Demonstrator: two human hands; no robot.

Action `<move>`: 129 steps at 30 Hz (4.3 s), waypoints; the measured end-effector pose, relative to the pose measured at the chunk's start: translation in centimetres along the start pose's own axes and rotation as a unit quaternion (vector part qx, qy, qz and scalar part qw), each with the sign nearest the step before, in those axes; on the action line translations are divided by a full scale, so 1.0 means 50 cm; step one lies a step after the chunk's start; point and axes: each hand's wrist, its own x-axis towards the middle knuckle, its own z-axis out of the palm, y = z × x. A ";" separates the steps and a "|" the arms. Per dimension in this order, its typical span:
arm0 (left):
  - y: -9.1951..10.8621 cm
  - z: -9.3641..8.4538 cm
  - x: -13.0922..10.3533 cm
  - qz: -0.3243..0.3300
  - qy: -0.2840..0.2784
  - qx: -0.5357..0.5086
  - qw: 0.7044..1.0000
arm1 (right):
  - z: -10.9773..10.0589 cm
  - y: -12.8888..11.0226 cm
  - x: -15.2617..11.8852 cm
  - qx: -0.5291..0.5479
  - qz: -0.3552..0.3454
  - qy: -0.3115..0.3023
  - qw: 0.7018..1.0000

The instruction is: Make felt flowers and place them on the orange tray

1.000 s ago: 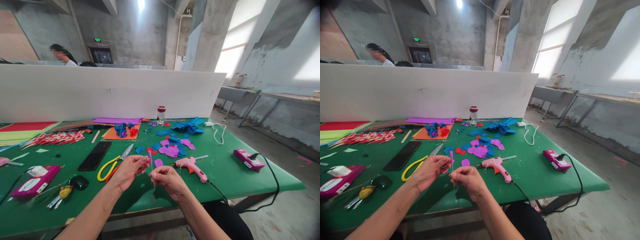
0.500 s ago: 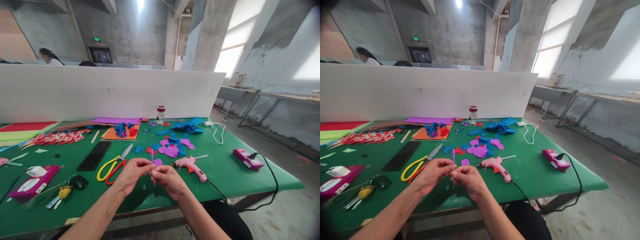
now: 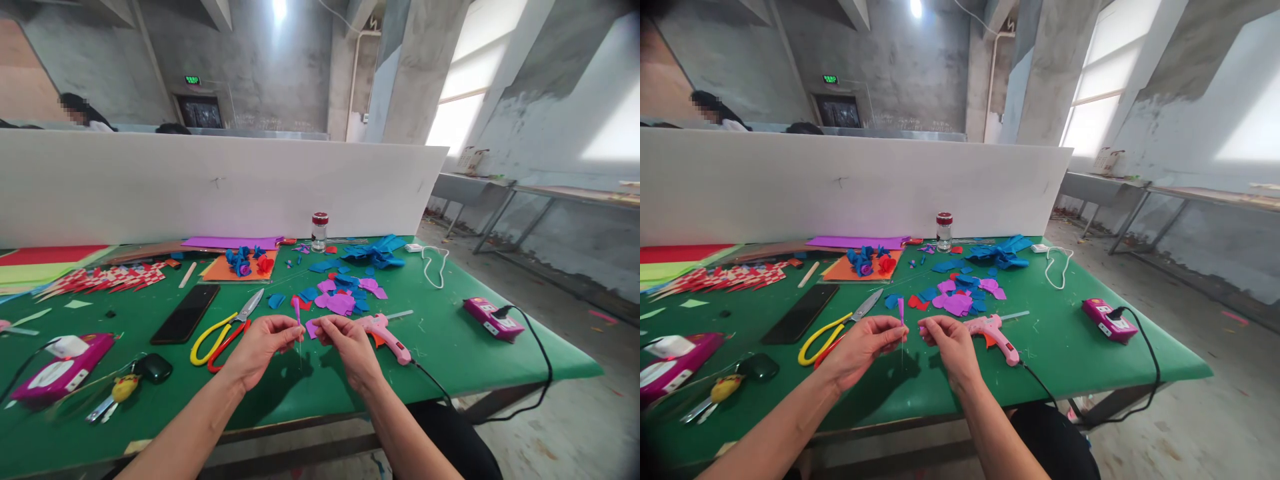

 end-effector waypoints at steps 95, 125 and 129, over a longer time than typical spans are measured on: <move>0.016 0.017 -0.011 0.075 0.048 -0.057 0.994 | 0.015 0.006 -0.023 -0.009 0.021 -0.103 0.994; 0.018 -0.021 0.008 0.069 0.036 -0.111 0.991 | -0.058 -0.020 -0.025 -0.184 -0.076 -0.020 0.980; 0.028 -0.036 0.015 0.081 0.047 -0.109 0.990 | -0.118 -0.061 -0.012 -0.246 -0.098 0.046 0.963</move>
